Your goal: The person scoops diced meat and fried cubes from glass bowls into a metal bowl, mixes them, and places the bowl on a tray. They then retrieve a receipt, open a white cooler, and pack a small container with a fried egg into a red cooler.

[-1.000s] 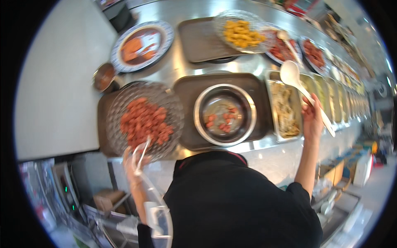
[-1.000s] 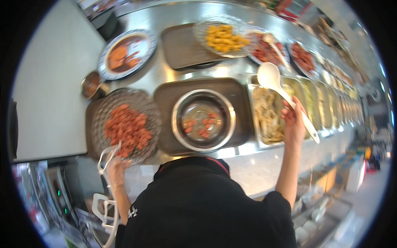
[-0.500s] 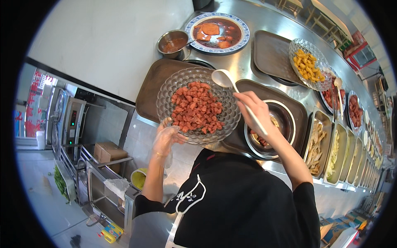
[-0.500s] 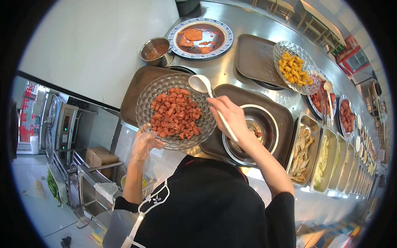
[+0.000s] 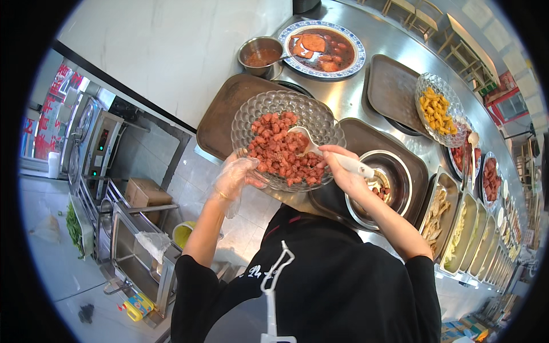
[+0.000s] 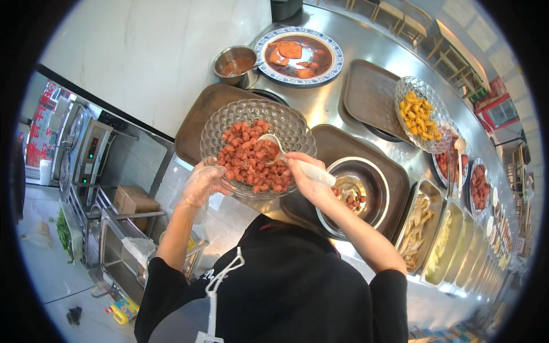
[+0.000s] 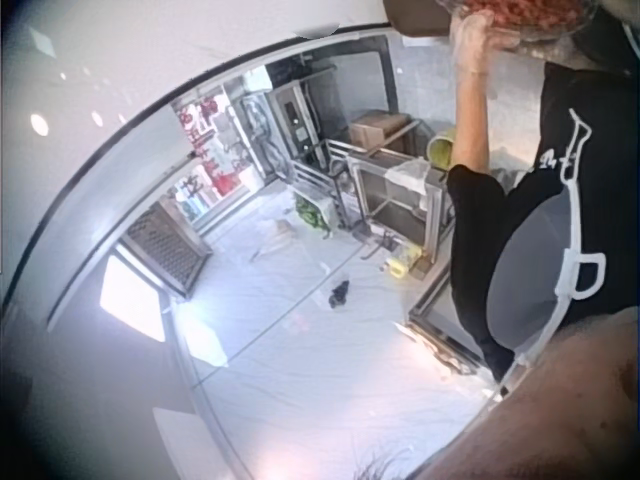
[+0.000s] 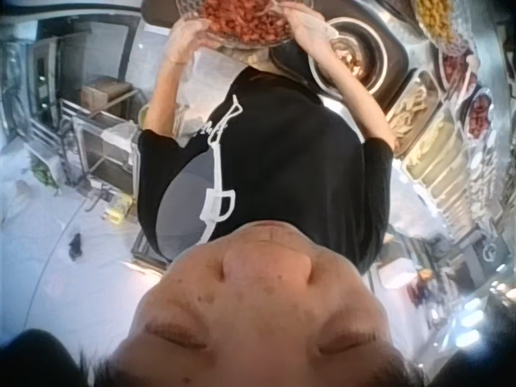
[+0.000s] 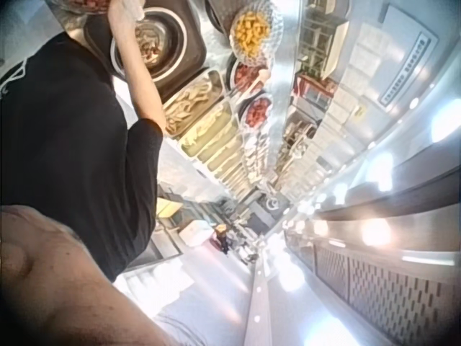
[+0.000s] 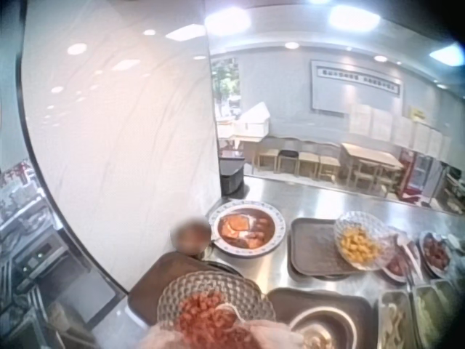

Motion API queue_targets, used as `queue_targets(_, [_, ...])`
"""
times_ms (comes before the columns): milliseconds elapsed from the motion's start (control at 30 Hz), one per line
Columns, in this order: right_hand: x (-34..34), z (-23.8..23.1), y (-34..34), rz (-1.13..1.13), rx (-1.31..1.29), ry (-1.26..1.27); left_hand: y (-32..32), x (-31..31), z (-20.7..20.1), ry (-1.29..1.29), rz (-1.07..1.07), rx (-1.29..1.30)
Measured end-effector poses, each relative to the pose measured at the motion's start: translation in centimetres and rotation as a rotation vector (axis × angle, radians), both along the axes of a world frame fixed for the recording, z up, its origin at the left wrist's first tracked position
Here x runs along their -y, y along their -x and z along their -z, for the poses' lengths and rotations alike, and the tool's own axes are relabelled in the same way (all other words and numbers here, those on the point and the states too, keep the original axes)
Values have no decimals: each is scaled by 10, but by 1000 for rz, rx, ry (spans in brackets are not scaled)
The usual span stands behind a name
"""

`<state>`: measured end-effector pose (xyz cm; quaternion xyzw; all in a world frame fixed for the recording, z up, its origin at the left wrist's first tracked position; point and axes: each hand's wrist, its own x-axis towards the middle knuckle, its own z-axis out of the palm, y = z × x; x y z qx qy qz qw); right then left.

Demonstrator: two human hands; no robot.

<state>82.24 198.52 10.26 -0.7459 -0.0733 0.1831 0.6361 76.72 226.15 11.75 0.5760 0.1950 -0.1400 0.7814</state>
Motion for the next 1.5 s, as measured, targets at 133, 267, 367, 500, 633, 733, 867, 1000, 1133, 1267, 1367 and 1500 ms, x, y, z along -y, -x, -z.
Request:
queue_targets(133, [-8,10,-9,219,-253,-271,-1,-1,-1,35,24,33])
queue_targets(267, [-6,15,-12,284,-364,-306,1,-1,2,36,19,21])
queue_targets(367, [-1,13,-10,249,-339,-354,6,0,6,41,9,59])
queue_targets(500, [9,8,-7,283,-331,-365,11,-1,13,39,-8,86])
queue_targets(633, [13,5,-6,300,-337,-377,12,-2,19,38,-32,61])
queue_targets(733, [15,0,-4,316,-306,-381,14,-3,23,52,-47,69])
queue_targets(867, [26,-16,-1,341,-274,-400,15,-2,26,44,-92,17])
queue_targets(1000, [49,-36,6,353,-218,-429,16,-1,27,35,-97,-16])
queue_targets(1133, [90,-54,27,441,-154,-462,18,-3,29,15,-117,-37])
queue_targets(1267, [134,-66,64,585,-9,-253,17,-5,31,23,-99,-17])
queue_targets(1367, [148,-64,90,524,109,175,17,-5,31,8,-97,-19])
queue_targets(1500, [153,-61,96,65,829,836,16,-4,28,35,-76,-14])
